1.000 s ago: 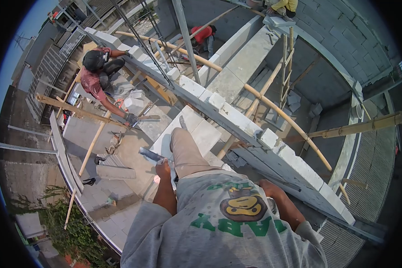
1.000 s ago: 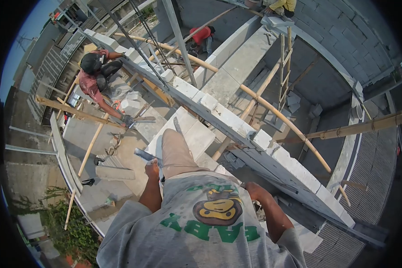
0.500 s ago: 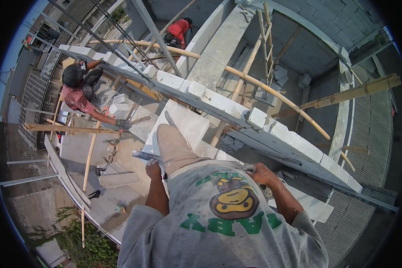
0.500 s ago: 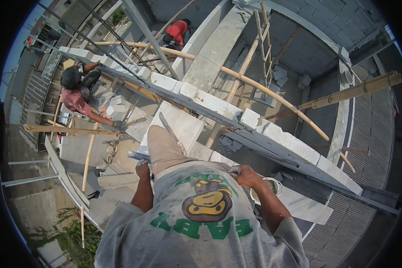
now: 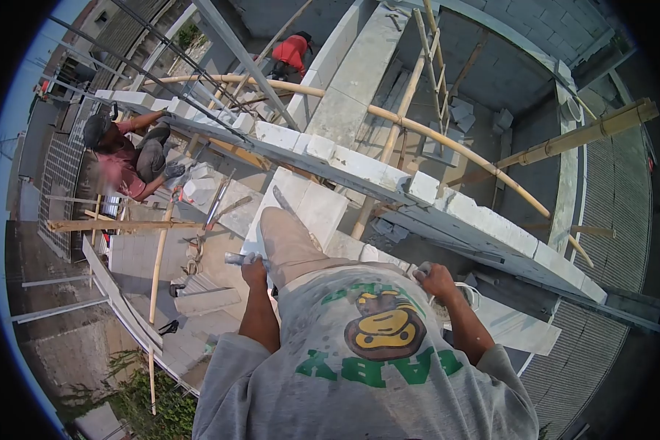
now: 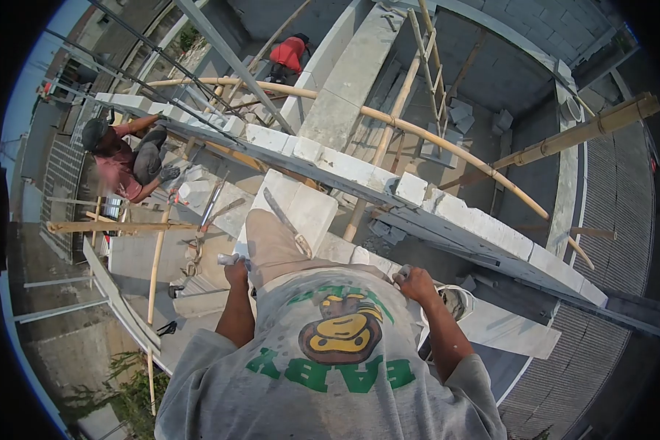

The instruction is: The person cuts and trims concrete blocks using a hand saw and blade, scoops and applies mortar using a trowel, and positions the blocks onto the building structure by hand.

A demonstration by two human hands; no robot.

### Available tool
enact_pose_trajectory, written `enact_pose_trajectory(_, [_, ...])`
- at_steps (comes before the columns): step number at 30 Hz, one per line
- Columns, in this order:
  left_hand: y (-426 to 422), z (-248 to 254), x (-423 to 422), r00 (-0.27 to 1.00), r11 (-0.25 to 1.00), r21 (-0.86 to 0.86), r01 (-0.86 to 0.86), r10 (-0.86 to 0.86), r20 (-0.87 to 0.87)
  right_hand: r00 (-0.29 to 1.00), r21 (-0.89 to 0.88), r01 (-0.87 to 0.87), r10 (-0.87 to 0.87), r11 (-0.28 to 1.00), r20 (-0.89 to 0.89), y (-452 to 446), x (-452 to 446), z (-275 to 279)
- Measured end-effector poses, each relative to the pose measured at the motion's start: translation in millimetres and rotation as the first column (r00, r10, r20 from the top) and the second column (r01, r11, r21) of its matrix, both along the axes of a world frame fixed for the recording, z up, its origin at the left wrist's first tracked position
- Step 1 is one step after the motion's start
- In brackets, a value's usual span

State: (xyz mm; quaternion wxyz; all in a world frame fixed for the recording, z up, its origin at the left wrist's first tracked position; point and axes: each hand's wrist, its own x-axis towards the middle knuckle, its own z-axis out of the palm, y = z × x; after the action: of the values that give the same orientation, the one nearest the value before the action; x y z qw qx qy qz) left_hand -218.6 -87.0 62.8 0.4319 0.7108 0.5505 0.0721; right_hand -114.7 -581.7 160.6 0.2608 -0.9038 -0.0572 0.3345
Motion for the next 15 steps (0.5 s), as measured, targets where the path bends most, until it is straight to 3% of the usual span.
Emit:
enact_pose_trajectory(3, [10, -2, -13, 0.972, 0.992, 0.014, 0.129, -0.124, -0.198, 0.982, -0.143, 0.128, -0.146, 0.981, -0.123, -45, -22, -66])
enact_pose_trajectory(6, [7, 14, -17, 0.934, 0.983, 0.096, 0.158, -0.117, -0.339, 0.92, -0.233, 0.244, -0.301, 0.941, -0.253, -96, -53, -112])
enact_pose_trajectory(9, [17, -3, -37, 0.981, 0.946, 0.282, 0.159, -0.119, -0.153, 0.893, -0.245, 0.354, -0.404, 0.902, -0.198, -140, -98, -167])
enact_pose_trajectory(12, [35, -20, -48, 0.974, 0.916, 0.358, 0.181, -0.115, -0.198, 0.753, -0.283, 0.449, -0.53, 0.847, -0.391, -137, -95, -153])
enact_pose_trajectory(13, [37, -18, -47, 0.978, 0.948, 0.288, 0.134, -0.079, -0.195, 0.764, -0.307, 0.456, -0.544, 0.836, -0.347, -135, -97, -165])
enact_pose_trajectory(15, [41, -6, -44, 0.978, 0.989, 0.143, 0.042, -0.012, -0.207, 0.926, -0.079, 0.289, -0.3, 0.954, -0.231, -135, -103, -209])
